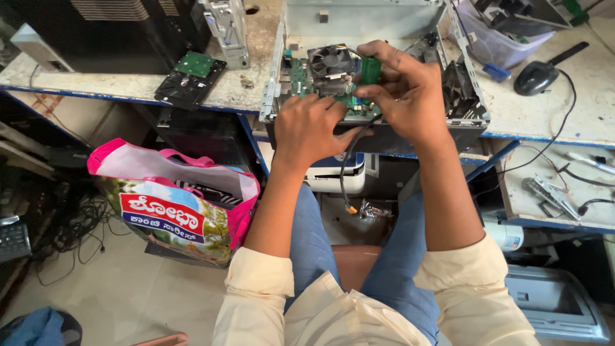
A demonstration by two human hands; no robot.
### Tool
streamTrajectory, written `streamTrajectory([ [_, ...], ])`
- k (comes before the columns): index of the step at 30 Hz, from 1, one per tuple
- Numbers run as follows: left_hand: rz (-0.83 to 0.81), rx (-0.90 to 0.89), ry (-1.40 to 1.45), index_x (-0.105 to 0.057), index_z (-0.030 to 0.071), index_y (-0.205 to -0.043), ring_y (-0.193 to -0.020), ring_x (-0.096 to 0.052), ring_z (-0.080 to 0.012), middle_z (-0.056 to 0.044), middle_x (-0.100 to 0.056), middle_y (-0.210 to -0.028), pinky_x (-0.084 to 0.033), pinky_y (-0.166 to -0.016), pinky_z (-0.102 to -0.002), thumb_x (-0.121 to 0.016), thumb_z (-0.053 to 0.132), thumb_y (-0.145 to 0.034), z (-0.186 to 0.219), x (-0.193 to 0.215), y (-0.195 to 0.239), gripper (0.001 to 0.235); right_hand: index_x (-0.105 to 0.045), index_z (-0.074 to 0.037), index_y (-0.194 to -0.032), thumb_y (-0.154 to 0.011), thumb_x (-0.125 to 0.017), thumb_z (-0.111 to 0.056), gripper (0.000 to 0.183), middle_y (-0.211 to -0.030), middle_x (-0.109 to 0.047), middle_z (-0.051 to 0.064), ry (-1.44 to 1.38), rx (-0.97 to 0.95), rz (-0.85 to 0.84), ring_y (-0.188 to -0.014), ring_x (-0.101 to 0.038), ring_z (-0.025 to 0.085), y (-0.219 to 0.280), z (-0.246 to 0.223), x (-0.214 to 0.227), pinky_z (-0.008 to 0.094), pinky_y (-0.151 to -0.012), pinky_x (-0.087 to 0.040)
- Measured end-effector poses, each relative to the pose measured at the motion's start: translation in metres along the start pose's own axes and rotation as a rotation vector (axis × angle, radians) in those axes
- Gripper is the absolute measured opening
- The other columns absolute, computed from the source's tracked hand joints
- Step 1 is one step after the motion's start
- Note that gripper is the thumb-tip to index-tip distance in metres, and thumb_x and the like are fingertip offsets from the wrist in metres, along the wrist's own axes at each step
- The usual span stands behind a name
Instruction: The person works on an open desktop computer case, using a screwdriver to remove and reinsert screws on the motherboard and case. They also connect and disconnect internal power cables and handle a small orange connector while adjusting components inside the case.
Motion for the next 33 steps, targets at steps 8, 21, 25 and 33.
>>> streamTrajectory([
  [8,-0.032,0.035,0.057,-0.074,0.015,-0.079,-0.081,-0.069,-0.0239,-0.002,-0.072,-0.079,-0.052,-0.074,-0.042,-0.082,0.065,-0.072,0.004,0.013,-0.005,0.051,-0.057,-0.001,-0.14,-0.093,-0.072,0.017,0.053,-0.108,-0.073,0.014,-0.048,-0.066,0.068,-0.102,-0.075,0.018,-0.002,0.007,0.003,0.03,-0.09,-0.065],
  [21,0.562,0.697,0.348,-0.067,0.002,-0.099,-0.085,-0.06,-0.0316,-0.011,-0.067,-0.094,-0.049,-0.081,-0.043,-0.068,0.011,-0.095,-0.122,0.016,0.076,0.009,-0.036,-0.005,-0.152,-0.112,-0.054,0.009,0.046,-0.125,-0.067,0.021,-0.307,-0.15,0.271,-0.107,-0.076,0.029,0.0,0.034,0.017,0.034,-0.089,-0.065],
  [25,0.238,0.61,-0.001,-0.073,0.002,-0.099,-0.097,-0.061,-0.0374,-0.015,-0.07,-0.098,-0.05,-0.088,-0.048,-0.076,0.012,-0.086,-0.16,-0.015,0.077,0.017,-0.036,-0.007,-0.153,-0.108,-0.054,0.008,0.051,-0.124,-0.067,0.018,-0.31,-0.281,0.296,-0.104,-0.077,0.029,-0.004,0.036,0.017,0.032,-0.079,-0.064],
  [33,-0.025,0.731,-0.158,-0.079,0.009,-0.088,-0.097,-0.065,-0.037,-0.014,-0.071,-0.096,-0.051,-0.083,-0.051,-0.079,0.022,-0.081,-0.189,-0.054,0.062,0.015,-0.036,-0.01,-0.151,-0.107,-0.055,0.004,0.05,-0.123,-0.067,0.019,-0.339,-0.336,0.28,-0.103,-0.077,0.028,-0.003,0.041,0.019,0.031,-0.076,-0.063],
])
Point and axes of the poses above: each hand's wrist, its own y-axis away from the middle knuckle, its own x-axis out of the back of the hand, z = x × y, the point moved 3 cm from there along -y, towards the middle knuckle
